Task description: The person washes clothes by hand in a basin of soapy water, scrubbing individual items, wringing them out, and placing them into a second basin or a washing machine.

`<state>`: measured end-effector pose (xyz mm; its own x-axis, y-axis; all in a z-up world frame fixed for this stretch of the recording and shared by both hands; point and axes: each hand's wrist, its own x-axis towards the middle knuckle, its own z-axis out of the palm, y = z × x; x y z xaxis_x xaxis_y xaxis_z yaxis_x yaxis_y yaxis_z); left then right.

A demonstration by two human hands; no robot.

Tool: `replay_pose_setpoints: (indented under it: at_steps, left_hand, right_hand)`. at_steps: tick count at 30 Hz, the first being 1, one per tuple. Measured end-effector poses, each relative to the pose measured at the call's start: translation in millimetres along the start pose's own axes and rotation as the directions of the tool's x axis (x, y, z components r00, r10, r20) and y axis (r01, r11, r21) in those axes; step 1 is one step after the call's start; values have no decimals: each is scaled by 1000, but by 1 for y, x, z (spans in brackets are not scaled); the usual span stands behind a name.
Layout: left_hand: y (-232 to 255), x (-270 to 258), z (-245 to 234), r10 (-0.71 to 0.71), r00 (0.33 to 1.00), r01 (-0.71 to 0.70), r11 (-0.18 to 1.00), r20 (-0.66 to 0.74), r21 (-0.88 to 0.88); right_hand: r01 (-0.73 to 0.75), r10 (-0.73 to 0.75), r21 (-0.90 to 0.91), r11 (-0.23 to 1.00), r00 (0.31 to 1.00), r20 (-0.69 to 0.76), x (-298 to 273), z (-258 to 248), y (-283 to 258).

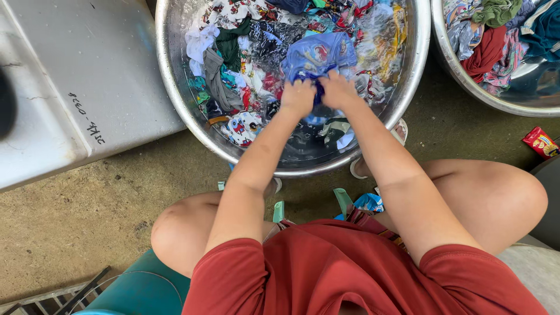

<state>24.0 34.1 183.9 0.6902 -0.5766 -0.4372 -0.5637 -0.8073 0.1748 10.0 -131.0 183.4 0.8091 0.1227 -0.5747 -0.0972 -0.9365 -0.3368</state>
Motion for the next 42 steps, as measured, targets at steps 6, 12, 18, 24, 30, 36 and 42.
replay_pose_setpoints:
  at_steps: [6,12,18,24,30,36,42]
  left_hand:
    - [32,-28,88,-52,981,40,997,186,66]
    - [19,-65,-12,-116,984,24,839,-137,-544]
    - [3,-94,-73,-229,724,-538,402,-650,-741]
    - [-1,-55,-30,-280,866,-337,283,-413,-898]
    - [35,-81,-83,-485,633,-467,383,-604,-797]
    - [103,-93,-83,-196,697,-483,583,-690,-654]
    - [73,-106,-95,-458,794,-583,-388,-399,-714]
  right_hand:
    - [61,-53,-199,978,997,48,-44,69,5]
    - [79,-55,216,973,992,-115,-44,49,-17]
    - [115,38,602,790,971,-236,-53,-36,-65]
    - [514,-15,846,-144,853,-521,-124,-114,-48]
    - [-196,219,938,286,966,135,-121,-116,-35]
    - [-287,-133,850,-442,958,254,-40,18,-3]
    - [-297,-56,731,-614,940,335,-46,4,-18]
